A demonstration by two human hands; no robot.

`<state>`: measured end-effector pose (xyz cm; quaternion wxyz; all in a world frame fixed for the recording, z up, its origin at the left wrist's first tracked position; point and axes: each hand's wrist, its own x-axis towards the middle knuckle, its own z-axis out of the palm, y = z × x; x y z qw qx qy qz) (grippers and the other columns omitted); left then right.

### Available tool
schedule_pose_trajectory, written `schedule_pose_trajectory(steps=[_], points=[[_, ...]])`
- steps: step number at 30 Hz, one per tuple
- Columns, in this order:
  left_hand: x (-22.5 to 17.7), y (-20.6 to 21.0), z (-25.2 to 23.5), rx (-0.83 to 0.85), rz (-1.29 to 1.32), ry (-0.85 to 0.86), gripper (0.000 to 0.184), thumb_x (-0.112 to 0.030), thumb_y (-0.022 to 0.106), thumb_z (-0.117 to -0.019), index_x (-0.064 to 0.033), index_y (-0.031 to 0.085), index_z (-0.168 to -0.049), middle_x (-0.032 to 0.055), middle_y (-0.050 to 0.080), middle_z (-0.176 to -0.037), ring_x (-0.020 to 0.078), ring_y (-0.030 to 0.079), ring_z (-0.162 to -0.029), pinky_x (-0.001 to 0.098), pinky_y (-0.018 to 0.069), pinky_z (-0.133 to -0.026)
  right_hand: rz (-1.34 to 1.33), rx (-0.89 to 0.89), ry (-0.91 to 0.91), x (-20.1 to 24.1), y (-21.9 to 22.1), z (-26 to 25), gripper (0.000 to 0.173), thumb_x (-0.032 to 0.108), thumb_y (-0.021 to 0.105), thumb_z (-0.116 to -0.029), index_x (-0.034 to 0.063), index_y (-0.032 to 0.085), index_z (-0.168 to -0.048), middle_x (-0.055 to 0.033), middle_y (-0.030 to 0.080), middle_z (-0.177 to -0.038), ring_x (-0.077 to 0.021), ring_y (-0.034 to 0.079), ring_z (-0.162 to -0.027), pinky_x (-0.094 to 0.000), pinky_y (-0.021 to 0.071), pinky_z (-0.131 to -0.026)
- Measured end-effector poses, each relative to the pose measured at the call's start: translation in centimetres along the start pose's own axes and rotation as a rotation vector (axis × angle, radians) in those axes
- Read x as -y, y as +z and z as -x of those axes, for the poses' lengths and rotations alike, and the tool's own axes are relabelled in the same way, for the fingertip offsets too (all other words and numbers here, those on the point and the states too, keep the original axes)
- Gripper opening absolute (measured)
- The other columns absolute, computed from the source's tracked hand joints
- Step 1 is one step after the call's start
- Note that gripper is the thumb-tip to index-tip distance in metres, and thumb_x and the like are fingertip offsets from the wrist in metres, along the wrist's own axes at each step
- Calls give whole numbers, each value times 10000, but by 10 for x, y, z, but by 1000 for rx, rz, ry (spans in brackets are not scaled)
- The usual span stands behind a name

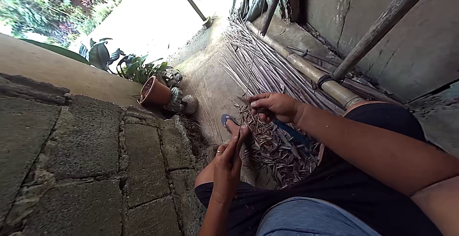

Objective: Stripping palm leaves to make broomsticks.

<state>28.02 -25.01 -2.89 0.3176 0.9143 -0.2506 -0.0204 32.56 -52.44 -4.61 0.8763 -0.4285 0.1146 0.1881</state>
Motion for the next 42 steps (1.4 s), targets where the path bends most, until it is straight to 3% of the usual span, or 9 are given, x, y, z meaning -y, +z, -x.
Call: schedule_pose_trajectory(steps=[5,7,11,18,21,29,35,37,42], points=[[2,5,-1,40,79,-41,481,-66,569,-939,-114,631,-1413,51,679,-1002,97,641,-727,257,580,-625,18,-52,-11,-2,-2,2,300,173,506,-1081,92,566,-1364,-77,650,-817,-105,563,-519,-221,485,-464],[2,7,-2,-19,29,-18,486,-76,593,-903,-123,664,-1382,38,664,-1031,75,600,-776,232,523,-654,117,48,31,-14,9,8,285,135,522,-1067,65,578,-1338,-71,652,-825,-103,573,-534,-218,493,-480],[1,4,-6,-143,12,45,410,-133,660,-915,-63,699,-1317,85,640,-1090,89,621,-911,212,548,-751,215,219,99,-31,26,15,262,135,521,-1062,63,585,-1307,-46,642,-805,-96,577,-525,-219,499,-471],[-5,-2,-4,-44,265,-22,406,-111,597,-967,-6,652,-1355,81,694,-1096,89,639,-878,220,550,-751,86,119,30,-13,10,9,255,129,497,-1080,57,577,-1311,-64,645,-810,-85,562,-522,-194,480,-467],[-7,-2,-9,8,487,-123,412,-86,568,-995,31,603,-1389,46,645,-805,71,521,-545,226,466,-495,156,229,58,-19,17,16,301,140,506,-1072,71,572,-1357,-44,632,-803,-87,567,-524,-204,487,-461],[-11,-9,-8,123,715,-226,418,-85,521,-1031,47,555,-1427,39,580,-698,64,468,-501,218,424,-465,70,170,41,-10,6,5,274,122,500,-1075,56,574,-1331,-56,646,-798,-72,564,-525,-185,479,-467],[-8,-5,-10,77,659,-212,416,-74,562,-1004,37,586,-1404,68,640,-808,59,478,-509,209,436,-469,198,312,101,-19,14,15,279,121,503,-1062,61,581,-1323,-30,634,-779,-72,566,-509,-199,488,-454],[-6,-7,-8,79,612,-173,411,-74,562,-996,25,603,-1393,93,685,-937,61,492,-539,214,444,-487,163,249,73,-12,8,11,284,119,494,-1066,53,577,-1329,-28,627,-779,-57,548,-508,-183,469,-454],[-5,-10,-3,114,608,-156,401,-81,561,-995,11,616,-1382,82,688,-941,53,476,-533,210,427,-480,-83,-28,-48,6,-11,-4,295,161,505,-1075,77,573,-1349,-58,645,-764,-76,544,-491,-199,467,-444]])
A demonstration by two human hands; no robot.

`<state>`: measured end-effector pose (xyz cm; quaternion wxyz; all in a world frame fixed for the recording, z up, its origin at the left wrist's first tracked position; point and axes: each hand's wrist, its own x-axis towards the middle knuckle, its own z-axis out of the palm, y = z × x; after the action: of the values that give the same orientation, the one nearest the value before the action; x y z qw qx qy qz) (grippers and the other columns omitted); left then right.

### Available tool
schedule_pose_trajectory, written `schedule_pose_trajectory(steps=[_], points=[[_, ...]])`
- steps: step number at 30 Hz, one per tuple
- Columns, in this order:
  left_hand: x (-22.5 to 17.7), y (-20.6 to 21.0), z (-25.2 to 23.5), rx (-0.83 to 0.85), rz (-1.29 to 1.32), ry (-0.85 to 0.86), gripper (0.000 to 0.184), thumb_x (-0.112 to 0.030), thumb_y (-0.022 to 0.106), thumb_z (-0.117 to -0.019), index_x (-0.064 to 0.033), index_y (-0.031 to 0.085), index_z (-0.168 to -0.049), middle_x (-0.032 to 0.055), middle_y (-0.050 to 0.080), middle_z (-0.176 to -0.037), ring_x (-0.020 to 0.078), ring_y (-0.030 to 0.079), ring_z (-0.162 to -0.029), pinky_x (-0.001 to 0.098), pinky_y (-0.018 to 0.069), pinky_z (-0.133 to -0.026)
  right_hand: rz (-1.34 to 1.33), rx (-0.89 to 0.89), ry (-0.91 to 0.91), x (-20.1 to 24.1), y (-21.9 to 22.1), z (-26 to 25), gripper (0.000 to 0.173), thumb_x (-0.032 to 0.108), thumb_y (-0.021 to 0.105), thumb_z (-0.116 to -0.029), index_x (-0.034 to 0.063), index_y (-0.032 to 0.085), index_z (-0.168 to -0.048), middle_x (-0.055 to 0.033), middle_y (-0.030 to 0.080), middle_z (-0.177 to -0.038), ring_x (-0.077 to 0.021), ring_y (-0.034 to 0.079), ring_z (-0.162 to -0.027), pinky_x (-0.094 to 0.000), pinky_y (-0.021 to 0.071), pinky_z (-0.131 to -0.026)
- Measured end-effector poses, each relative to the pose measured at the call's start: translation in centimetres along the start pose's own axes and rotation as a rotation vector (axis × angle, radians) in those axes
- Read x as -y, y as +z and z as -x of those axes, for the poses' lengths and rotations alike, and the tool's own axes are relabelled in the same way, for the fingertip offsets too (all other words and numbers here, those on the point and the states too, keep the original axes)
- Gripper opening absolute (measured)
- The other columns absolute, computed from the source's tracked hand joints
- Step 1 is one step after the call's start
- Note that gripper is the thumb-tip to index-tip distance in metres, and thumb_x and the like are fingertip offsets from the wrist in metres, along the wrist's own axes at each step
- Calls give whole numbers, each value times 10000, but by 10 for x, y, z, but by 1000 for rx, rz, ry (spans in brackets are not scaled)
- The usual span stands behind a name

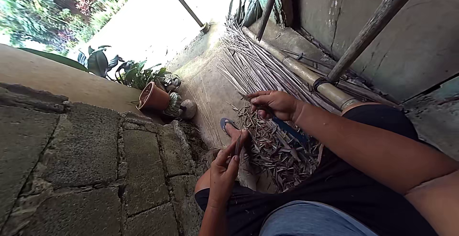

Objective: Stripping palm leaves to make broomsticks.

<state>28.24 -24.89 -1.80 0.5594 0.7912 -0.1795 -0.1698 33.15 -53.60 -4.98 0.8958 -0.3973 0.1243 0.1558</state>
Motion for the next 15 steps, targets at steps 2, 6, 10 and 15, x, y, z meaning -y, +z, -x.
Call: schedule_pose_trajectory(steps=[2,6,10,15], points=[[1,2,-1,-17,-15,4,409,-62,577,-979,5,622,-1380,79,693,-936,59,493,-531,216,449,-484,-3,2,11,-5,2,1,305,162,502,-1076,84,555,-1366,-68,646,-779,-88,553,-498,-207,476,-448],[5,6,-7,-131,-186,92,425,-46,652,-921,1,654,-1344,72,682,-1056,65,613,-712,204,539,-614,290,259,140,-28,18,15,325,142,517,-1062,63,549,-1375,-35,640,-814,-85,560,-525,-218,486,-470],[6,3,-7,-178,-399,196,402,-131,678,-902,-54,705,-1295,54,687,-1069,102,646,-899,247,560,-753,230,177,112,-20,19,12,313,127,526,-1059,59,560,-1363,-38,642,-797,-82,555,-513,-209,479,-466],[9,5,-4,-202,-468,252,418,-101,706,-875,-63,711,-1291,62,669,-1076,77,642,-862,207,563,-712,210,155,107,-12,8,10,313,133,521,-1061,74,556,-1367,-37,631,-798,-81,555,-524,-205,478,-467]])
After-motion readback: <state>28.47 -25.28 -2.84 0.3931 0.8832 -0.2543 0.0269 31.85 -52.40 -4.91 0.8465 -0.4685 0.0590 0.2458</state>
